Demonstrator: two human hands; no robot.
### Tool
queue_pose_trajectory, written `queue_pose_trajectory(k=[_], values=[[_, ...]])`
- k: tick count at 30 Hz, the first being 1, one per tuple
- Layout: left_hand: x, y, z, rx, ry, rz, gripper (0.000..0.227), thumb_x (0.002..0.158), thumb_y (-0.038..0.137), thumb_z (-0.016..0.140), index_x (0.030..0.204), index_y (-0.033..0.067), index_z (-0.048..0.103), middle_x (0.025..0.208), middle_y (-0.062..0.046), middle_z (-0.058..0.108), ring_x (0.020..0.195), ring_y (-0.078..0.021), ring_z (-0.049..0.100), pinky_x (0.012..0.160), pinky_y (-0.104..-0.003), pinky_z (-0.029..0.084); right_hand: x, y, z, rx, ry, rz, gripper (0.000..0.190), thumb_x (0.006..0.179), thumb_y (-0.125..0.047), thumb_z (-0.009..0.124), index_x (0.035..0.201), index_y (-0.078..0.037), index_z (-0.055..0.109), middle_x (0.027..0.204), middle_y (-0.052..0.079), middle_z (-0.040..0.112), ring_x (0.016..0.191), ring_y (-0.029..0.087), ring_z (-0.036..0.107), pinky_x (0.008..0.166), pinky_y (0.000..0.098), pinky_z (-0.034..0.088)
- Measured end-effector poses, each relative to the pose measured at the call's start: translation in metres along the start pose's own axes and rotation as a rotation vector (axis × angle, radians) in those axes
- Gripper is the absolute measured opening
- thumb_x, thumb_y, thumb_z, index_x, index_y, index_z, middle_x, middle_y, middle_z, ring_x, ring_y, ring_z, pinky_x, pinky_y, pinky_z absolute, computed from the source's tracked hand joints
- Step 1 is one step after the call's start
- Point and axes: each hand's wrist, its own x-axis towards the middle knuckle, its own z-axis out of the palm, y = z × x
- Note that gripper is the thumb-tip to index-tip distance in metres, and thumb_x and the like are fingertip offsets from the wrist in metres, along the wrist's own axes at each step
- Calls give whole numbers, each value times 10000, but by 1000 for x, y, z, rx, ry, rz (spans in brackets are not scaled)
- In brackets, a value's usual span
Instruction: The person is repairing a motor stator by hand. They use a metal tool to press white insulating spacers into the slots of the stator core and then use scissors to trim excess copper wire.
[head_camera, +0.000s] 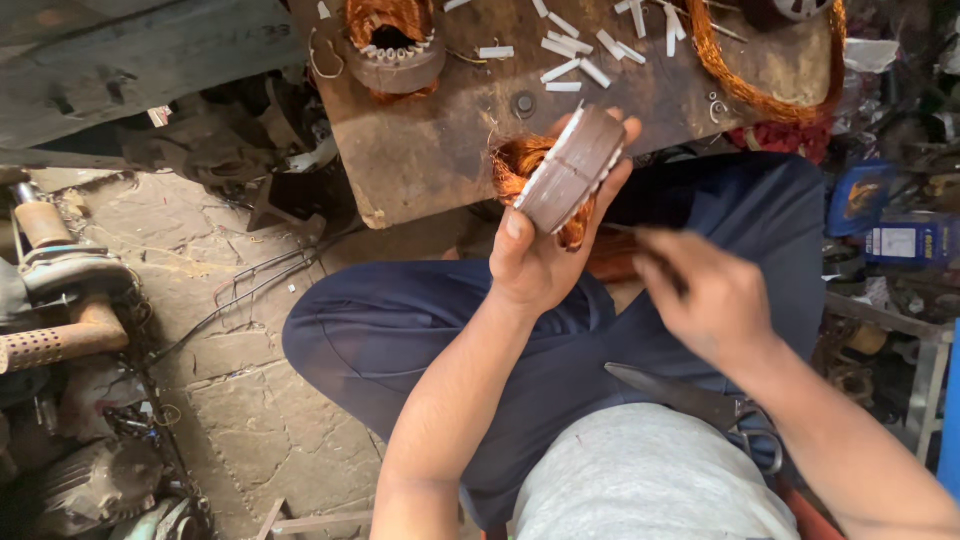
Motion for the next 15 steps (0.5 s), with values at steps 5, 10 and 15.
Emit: queue_pose_trajectory(k=[5,10,15], values=[[-8,-13,-5,-34,-109,55,983,864,690,749,1522,53,390,1564,-180,408,1488,-345,383,1259,-455,324,-70,9,-8,-117,-392,16,527,764,-464,737,1099,-58,711,1004,113,703,924,321,659,816,414,526],[-8,-18,-6,-40,-90,60,1021,861,730,714,1564,67,383,1597,-176,414,1529,-357,374,1286,-494,333,-100,17,0,-166,-461,-110,579,823,-473,669,1219,-52,658,1129,100,640,1053,277,587,920,414,448],[-10,-12,-4,24,-104,61,1025,888,752,670,1585,60,379,1614,-139,412,1525,-325,341,1247,-493,329,-105,7,-7,-101,-502,-112,535,801,-326,707,1250,-38,667,1145,120,657,1016,290,626,879,417,500]])
